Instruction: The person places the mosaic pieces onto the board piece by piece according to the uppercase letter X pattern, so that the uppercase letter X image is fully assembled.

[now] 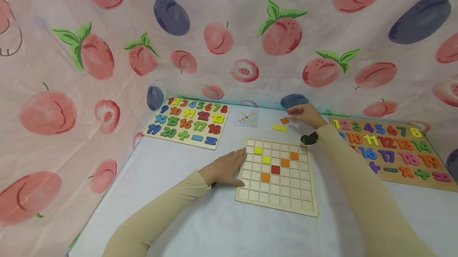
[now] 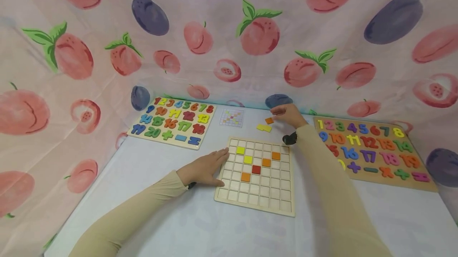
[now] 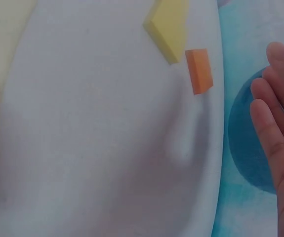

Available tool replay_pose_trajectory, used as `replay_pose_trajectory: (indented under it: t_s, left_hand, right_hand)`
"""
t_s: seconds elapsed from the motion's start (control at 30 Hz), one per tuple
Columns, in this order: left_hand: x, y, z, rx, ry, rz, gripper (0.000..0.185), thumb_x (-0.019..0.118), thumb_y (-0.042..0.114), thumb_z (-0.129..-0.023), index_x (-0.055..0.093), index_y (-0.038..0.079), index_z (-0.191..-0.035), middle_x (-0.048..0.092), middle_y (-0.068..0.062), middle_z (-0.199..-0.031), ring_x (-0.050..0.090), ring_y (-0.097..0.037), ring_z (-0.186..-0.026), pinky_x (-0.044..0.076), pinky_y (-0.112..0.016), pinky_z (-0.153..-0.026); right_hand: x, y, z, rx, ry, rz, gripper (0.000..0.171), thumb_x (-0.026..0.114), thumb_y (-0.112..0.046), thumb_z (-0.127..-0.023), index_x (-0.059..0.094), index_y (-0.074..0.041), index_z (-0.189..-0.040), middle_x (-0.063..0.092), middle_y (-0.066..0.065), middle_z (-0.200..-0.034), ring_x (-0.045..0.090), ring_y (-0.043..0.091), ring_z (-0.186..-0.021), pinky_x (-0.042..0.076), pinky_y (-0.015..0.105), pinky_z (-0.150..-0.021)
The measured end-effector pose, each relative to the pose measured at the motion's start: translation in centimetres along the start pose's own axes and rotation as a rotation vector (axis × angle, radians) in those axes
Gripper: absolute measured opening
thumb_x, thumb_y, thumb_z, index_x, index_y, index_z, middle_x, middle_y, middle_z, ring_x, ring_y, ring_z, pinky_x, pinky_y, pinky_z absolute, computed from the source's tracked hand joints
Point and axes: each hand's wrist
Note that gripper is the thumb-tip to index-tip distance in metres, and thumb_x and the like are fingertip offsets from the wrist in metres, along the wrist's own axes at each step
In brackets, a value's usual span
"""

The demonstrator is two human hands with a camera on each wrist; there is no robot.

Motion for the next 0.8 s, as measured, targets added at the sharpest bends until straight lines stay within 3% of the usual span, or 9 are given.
replay_pose_trajectory:
  t_s: [0.47,0.8]
  left_hand:
    - [0.0,0.0,0.1,0.000,0.002,-0.018,0.098,0.062,0.058,-0.080,0.017,0.006,-0.150,0.012,-0.009,-0.159,0.014,-0.019,-0.147,0.017,-0.031,-0.120]
    - [0.2,-0.1,0.1,0.009,0.013,-0.020,0.099,0.061,0.059,-0.080,0.017,0.005,-0.150,0.011,-0.009,-0.159,0.015,-0.019,-0.147,0.017,-0.030,-0.120]
  right_hand:
    - [1.4,0.7,-1.3,0.068,0.004,0.012,0.036,0.060,-0.002,-0.089,0.057,0.006,-0.124,0.058,0.028,-0.124,0.054,0.039,-0.116,0.046,0.050,-0.098]
    - [1.9,2.1,-1.9,0.062,-0.050,0.055,0.039,0.063,-0.002,-0.086,0.058,0.004,-0.124,0.058,0.026,-0.126,0.053,0.040,-0.119,0.041,0.052,-0.104]
Point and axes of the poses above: each hand's wrist, its own z-axis away from the middle knuckle, its own x-axis out of the palm, y = z × x
